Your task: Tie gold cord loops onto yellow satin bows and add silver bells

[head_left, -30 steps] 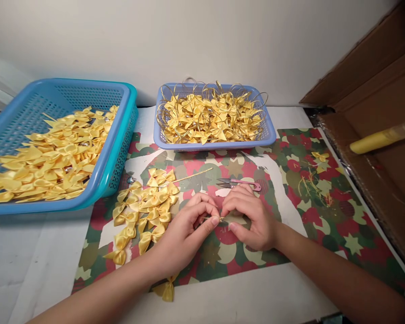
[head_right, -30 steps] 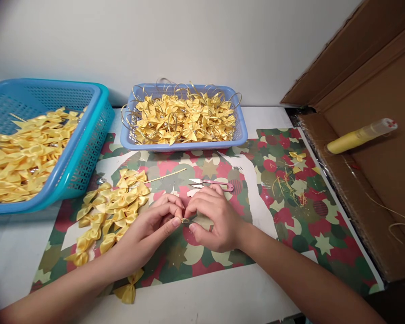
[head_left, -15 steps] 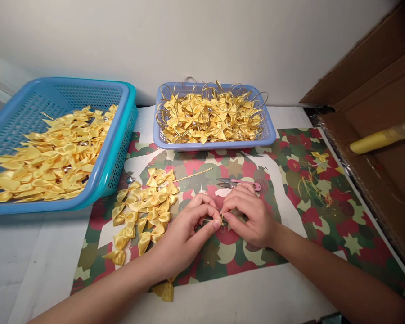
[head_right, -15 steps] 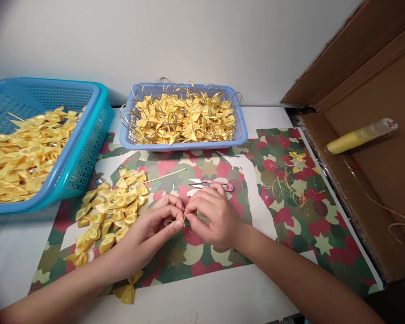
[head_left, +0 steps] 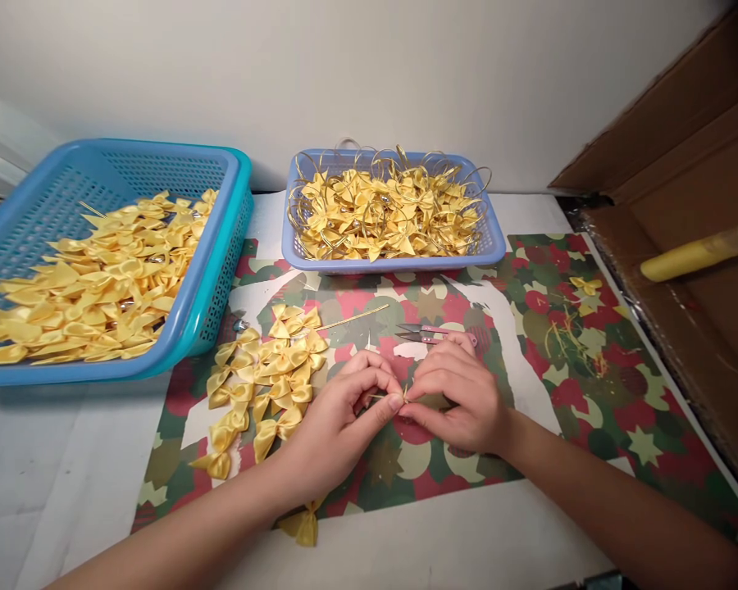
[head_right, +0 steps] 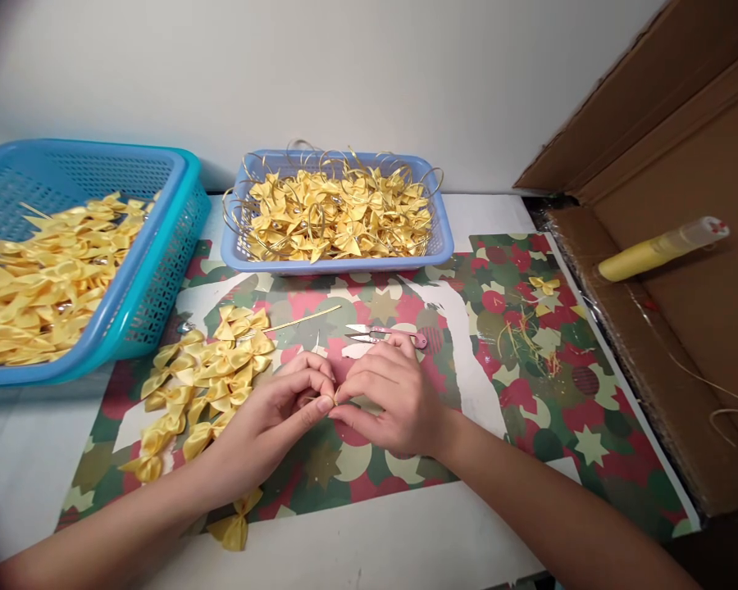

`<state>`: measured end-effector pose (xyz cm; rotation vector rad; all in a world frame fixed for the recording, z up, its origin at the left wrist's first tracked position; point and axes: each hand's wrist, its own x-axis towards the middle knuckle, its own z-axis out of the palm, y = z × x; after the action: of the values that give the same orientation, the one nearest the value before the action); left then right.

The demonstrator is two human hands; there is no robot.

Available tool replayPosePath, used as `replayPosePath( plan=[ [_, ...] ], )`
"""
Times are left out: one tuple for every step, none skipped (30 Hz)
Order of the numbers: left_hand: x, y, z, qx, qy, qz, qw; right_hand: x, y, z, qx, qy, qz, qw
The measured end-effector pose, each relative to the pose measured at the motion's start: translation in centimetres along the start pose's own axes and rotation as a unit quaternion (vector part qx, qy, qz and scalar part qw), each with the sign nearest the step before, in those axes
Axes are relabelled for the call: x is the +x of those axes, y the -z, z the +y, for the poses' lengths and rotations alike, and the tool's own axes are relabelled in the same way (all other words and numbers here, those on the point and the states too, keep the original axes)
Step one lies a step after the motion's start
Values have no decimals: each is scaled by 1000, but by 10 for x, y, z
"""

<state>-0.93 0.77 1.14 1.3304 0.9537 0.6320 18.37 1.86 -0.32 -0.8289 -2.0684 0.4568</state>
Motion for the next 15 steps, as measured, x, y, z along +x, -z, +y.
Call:
replayPosePath(
  plan=[
    [1, 0, 0, -2, -1, 1, 1000, 0, 0, 0, 0, 4, -4, 1000],
    [1, 0, 1, -4, -1, 2, 1000, 0, 1, 0, -1, 8, -6, 1000],
    [2, 1, 1, -7, -2, 2, 1000, 0, 1, 0, -2, 10, -8, 1000],
    [3, 1, 2, -9, -3, 4, 1000, 0, 2, 0, -3, 12, -9, 1000],
    [3, 1, 2, -12, -4, 6, 1000, 0, 2, 0, -5, 12, -11, 1000],
    [3, 1, 2, -15, -5, 8, 1000, 0, 2, 0, -6, 9, -12, 1000],
    [3, 1, 2, -19, -5, 12, 1000, 0, 2, 0, -5, 6, -13, 1000],
    [3, 1, 1, -22, -4, 16, 1000, 0, 3, 0, -3, 2, -15, 1000],
    [3, 1, 1, -25, -1, 21, 999, 0, 3, 0, 1, -3, -17, 1000],
    [2, 1, 0, -28, 3, 24, 999, 0, 3, 0, 5, -8, -19, 1000],
    [1, 1, -1, -31, 7, 28, 999, 1, 3, 0, 10, -14, -19, 1000],
    [1, 1, -1, -35, 11, 32, 999, 1, 4, 1, 15, -19, -20, 1000],
    [0, 1, -1, -41, 17, 35, 998, 1, 4, 1, 19, -23, -21, 999],
    [0, 0, -2, -48, 23, 38, 998, 1, 4, 1, 22, -26, -22, 999],
    [0, 0, -2, -57, 31, 39, 997, 1, 5, 2, 25, -28, -23, 999]
  ],
)
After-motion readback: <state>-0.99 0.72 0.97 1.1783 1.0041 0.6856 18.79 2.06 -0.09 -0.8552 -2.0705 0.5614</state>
